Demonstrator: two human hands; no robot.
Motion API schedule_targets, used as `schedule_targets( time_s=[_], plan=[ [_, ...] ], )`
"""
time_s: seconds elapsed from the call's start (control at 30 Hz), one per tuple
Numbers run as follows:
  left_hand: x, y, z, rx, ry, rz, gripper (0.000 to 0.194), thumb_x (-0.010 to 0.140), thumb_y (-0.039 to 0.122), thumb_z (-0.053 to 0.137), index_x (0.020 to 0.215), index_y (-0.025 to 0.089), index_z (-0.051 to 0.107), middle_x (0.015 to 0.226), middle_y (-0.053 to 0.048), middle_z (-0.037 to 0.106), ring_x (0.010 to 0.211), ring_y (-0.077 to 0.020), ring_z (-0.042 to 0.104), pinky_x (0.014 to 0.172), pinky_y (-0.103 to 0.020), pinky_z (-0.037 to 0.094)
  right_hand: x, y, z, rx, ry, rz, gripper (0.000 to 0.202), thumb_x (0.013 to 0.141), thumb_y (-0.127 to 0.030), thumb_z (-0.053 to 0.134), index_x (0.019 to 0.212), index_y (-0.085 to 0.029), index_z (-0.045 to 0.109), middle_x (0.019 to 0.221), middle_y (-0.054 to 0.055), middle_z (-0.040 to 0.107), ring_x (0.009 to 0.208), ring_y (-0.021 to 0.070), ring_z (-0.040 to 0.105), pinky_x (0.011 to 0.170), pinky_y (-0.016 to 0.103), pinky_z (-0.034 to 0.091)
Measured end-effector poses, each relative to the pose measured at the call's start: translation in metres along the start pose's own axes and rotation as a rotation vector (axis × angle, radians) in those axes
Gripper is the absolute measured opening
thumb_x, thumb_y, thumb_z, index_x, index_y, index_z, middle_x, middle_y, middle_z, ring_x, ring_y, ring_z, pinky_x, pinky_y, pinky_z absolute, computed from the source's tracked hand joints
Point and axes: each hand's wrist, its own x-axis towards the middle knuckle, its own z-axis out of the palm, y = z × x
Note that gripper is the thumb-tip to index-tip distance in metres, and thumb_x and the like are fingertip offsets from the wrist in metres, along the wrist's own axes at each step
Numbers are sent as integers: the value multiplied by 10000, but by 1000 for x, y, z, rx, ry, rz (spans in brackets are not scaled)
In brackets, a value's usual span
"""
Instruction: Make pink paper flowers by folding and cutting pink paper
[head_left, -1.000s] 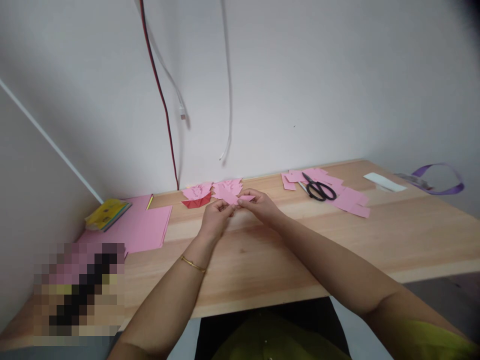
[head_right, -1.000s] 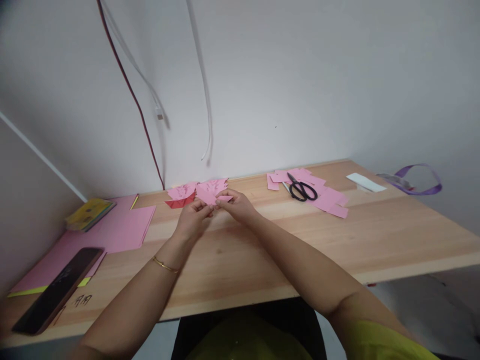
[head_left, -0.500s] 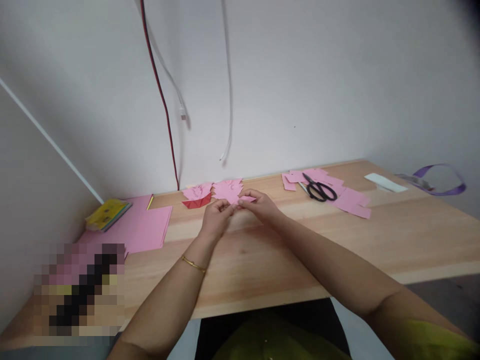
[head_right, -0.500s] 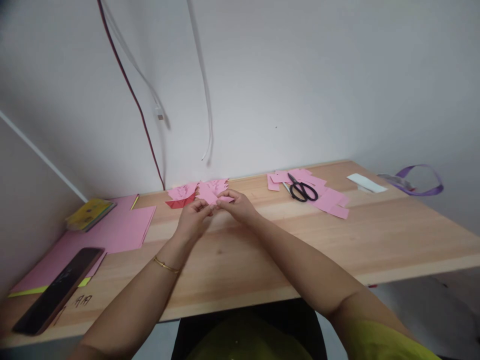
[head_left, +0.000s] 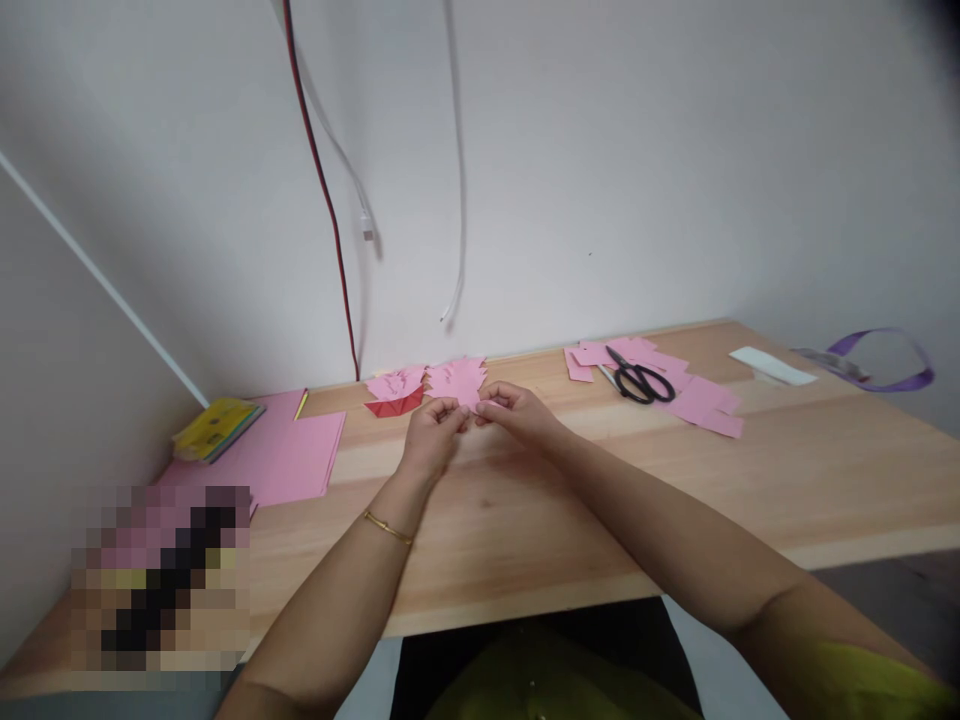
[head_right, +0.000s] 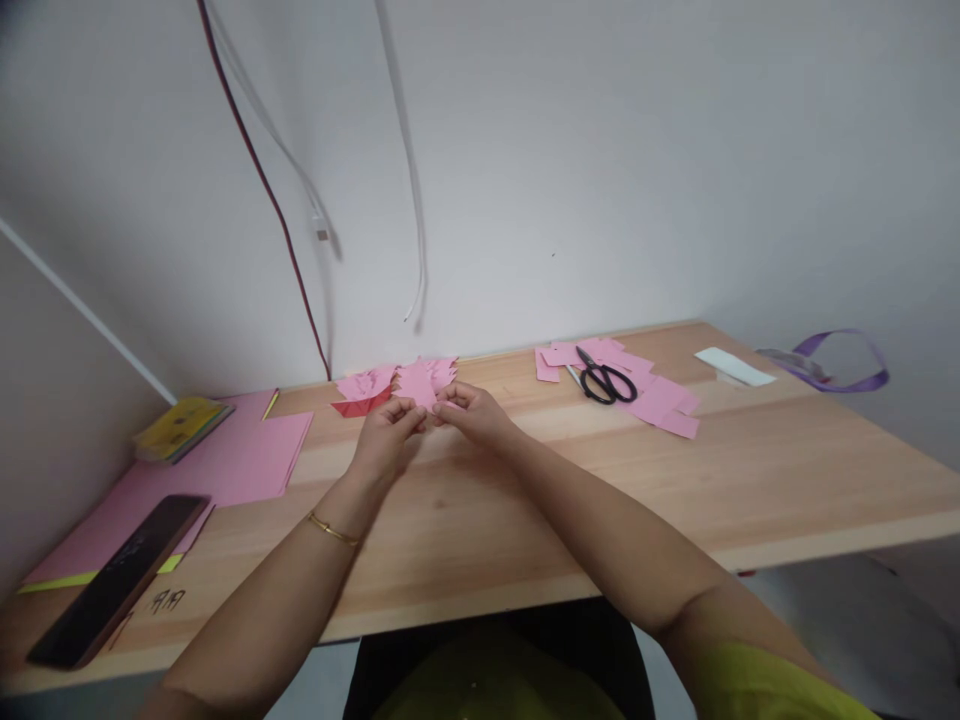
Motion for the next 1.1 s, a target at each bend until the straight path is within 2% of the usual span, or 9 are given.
schedule_targets(
  time_s=[0.27,0.43,0.6,0.8,0.9,1.0,1.1],
  plan=[
    [1,5,-3,-39,-9,-1,191,678,302,683,594,162,584,585,14,545,585,-97,478,611,-231,374,0,-2,-3,14,-114,-7,290,688,-410,718,705,-173,552,682,-18,619,630,109,547,626,250,411],
    [1,5,-4,-64,-27,-35,287,743,421,636,635,156,623,624,-17,573,609,-116,513,633,-251,419,3,8,-6,124,-117,37,289,682,-406,726,739,-181,555,669,-34,595,613,105,531,608,242,392],
    [0,1,-1,-71,-106,-11,210,711,354,684,669,159,618,612,10,556,599,-99,500,623,-230,406,3,10,-6,146,-95,41,271,691,-382,723,741,-180,550,665,-34,597,607,97,528,598,231,379],
    [-1,-3,3,-129,-36,-29,199,715,332,672,647,162,595,620,19,536,599,-95,497,623,-229,403,0,3,-3,20,-119,81,270,684,-367,711,670,-179,518,541,-74,473,471,65,395,483,214,280],
    [-2,1,3,-103,-10,-18,192,715,322,666,635,164,591,622,19,544,597,-96,492,614,-225,393,-1,2,-1,12,-134,79,235,690,-350,709,712,-170,560,597,-51,531,527,82,468,526,224,344],
    [-3,9,3,-6,-16,32,177,709,314,660,630,166,605,611,14,555,599,-106,491,607,-230,388,-2,0,2,25,-150,28,253,707,-362,706,839,-160,630,760,1,637,701,133,583,662,262,432],
    [-5,15,2,71,-24,52,201,709,327,656,606,163,601,589,10,548,591,-111,482,595,-236,383,-2,-3,3,10,-133,-30,306,720,-393,703,895,-146,663,869,40,680,832,179,618,772,307,457]
  ],
)
